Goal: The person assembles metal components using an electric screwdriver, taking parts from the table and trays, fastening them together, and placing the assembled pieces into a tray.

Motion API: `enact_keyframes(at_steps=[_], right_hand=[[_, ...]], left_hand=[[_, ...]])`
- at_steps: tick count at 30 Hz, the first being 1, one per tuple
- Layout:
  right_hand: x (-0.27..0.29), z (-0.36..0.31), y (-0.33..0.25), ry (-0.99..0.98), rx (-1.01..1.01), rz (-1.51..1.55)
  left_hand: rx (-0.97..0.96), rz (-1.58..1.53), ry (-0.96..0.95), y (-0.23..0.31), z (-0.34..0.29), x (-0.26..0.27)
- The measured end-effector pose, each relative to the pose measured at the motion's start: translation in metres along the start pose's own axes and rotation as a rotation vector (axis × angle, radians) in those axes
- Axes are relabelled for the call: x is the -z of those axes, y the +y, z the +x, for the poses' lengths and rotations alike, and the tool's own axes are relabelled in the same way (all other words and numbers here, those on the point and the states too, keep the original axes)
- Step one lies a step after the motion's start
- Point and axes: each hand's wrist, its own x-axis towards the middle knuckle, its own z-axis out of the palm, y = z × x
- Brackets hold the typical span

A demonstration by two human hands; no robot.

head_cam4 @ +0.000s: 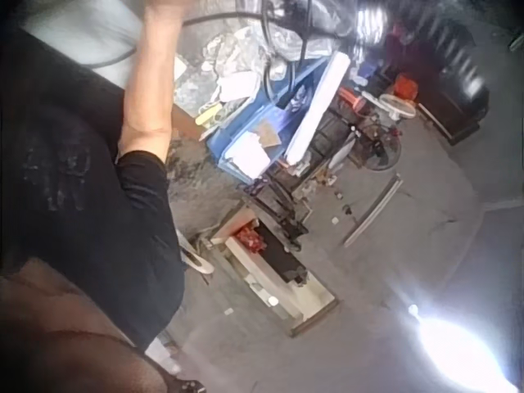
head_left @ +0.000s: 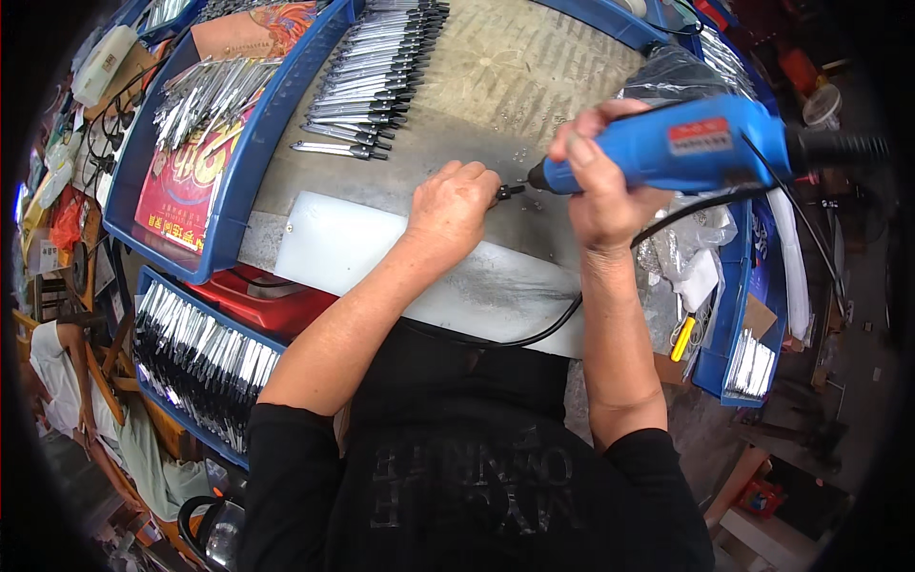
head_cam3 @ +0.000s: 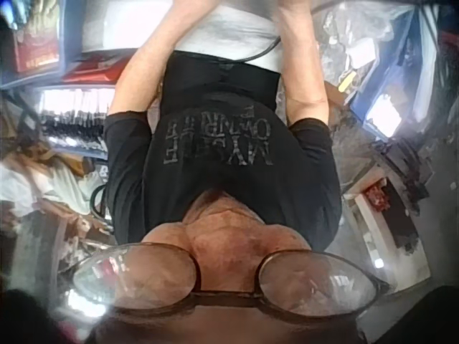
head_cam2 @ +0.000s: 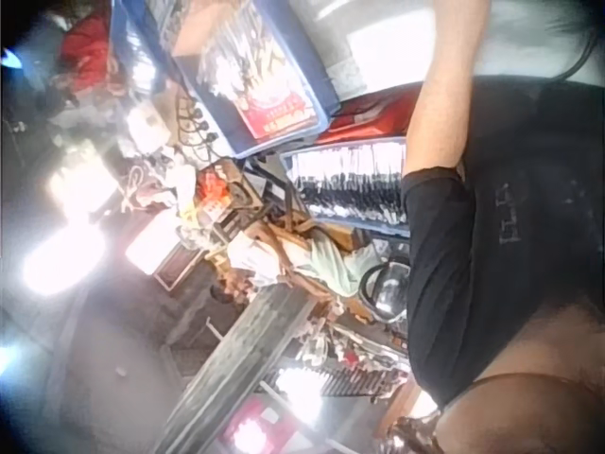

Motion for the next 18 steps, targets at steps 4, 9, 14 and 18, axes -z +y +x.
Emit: enact_keyframes(at_steps=[4,9,14,18], right_hand=[[0.012,0.004,-0.008,0.255,0.056,0.147],[0.038,0.006,0.002,0.347,0.067,0.22],[0.046,0.006,0.006,0.428,0.051,0.223],[0.047,0.004,0.007,0.427,0.041,0.226]], left_hand=[[-0.063,0.018,0.032,0.003,0.001,-0.001],[-0.198,0.017,0.027,0.007,0.0,-0.003],[-0.227,0.061,-0.018,0.01,0.002,-0.007],[-0.234,0.081,-0.04,0.013,0.003,-0.005]])
